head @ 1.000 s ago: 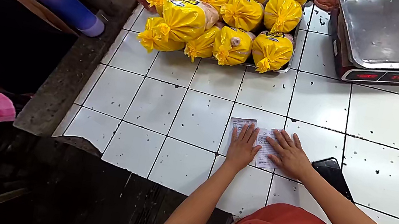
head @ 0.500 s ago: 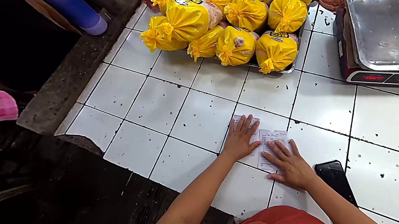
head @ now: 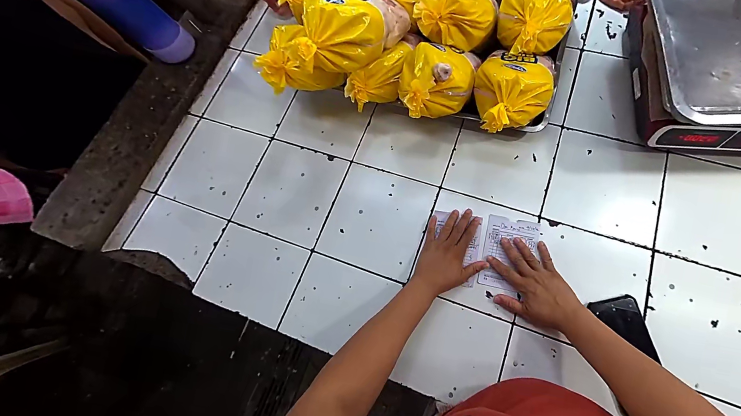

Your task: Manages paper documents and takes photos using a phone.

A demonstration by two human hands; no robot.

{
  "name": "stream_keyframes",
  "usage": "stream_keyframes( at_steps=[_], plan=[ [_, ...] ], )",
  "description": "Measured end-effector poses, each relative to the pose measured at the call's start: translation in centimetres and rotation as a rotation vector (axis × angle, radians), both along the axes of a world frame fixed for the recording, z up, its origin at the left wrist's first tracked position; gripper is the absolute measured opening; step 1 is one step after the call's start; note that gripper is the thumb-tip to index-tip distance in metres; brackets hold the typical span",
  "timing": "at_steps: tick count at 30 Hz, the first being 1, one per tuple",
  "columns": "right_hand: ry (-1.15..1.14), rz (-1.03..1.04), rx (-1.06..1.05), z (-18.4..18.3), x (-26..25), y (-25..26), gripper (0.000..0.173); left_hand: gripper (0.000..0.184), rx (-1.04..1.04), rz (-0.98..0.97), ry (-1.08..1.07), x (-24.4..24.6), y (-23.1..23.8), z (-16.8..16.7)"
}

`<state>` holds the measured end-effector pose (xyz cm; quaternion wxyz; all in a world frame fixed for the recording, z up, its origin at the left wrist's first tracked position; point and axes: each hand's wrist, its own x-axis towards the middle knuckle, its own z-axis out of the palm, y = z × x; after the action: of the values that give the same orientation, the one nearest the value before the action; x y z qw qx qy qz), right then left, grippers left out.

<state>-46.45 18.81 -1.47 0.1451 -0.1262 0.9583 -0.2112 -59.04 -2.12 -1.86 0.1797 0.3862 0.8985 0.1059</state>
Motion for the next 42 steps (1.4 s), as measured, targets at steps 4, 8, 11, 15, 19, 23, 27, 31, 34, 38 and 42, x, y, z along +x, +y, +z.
stream_keyframes(
  at_steps=[4,8,11,15,19,23,27,31,34,38,42],
  plan=[
    [-0.017,0.018,-0.013,0.0,0.1,-0.2,0.076,0.089,-0.026,-0.012,-0.01,-0.1,0.1,0.0],
    [-0.031,0.022,-0.026,0.1,0.2,-0.5,0.072,0.087,-0.009,-0.066,-0.025,-0.3,0.0,0.1],
    [-0.019,0.0,-0.029,0.2,0.4,-0.8,0.074,0.085,0.022,-0.113,-0.027,-0.4,0.4,0.1],
    [-0.028,-0.017,-0.024,0.2,0.4,-0.9,0.078,0.084,0.034,-0.14,-0.004,-0.7,0.8,-0.1],
    [-0.022,-0.029,-0.011,0.4,0.4,-1.0,0.077,0.084,0.049,-0.106,0.031,-1.1,0.5,-0.4],
    [-0.033,-0.039,-0.001,0.4,0.3,-1.3,0.075,0.083,0.054,-0.09,0.041,-1.5,0.3,-0.6],
    [-0.051,-0.039,-0.004,0.5,0.1,-1.4,0.074,0.066,0.259,-0.054,0.183,0.0,-0.2,-0.8],
    [-0.086,-0.056,-0.032,0.7,-0.2,-1.5,0.073,0.045,0.373,0.003,0.215,4.0,-1.5,-0.6],
    [-0.074,-0.056,-0.029,0.8,-0.2,-1.5,0.072,0.051,0.337,0.04,0.174,5.6,-2.2,-1.1],
    [-0.022,-0.086,-0.047,1.1,-0.3,-1.7,0.065,0.045,0.328,0.085,0.193,4.8,-1.3,-1.3],
    [-0.007,-0.079,-0.051,1.5,-0.8,-1.8,0.058,0.043,0.301,0.121,0.192,3.1,-0.6,-1.3]
  ],
)
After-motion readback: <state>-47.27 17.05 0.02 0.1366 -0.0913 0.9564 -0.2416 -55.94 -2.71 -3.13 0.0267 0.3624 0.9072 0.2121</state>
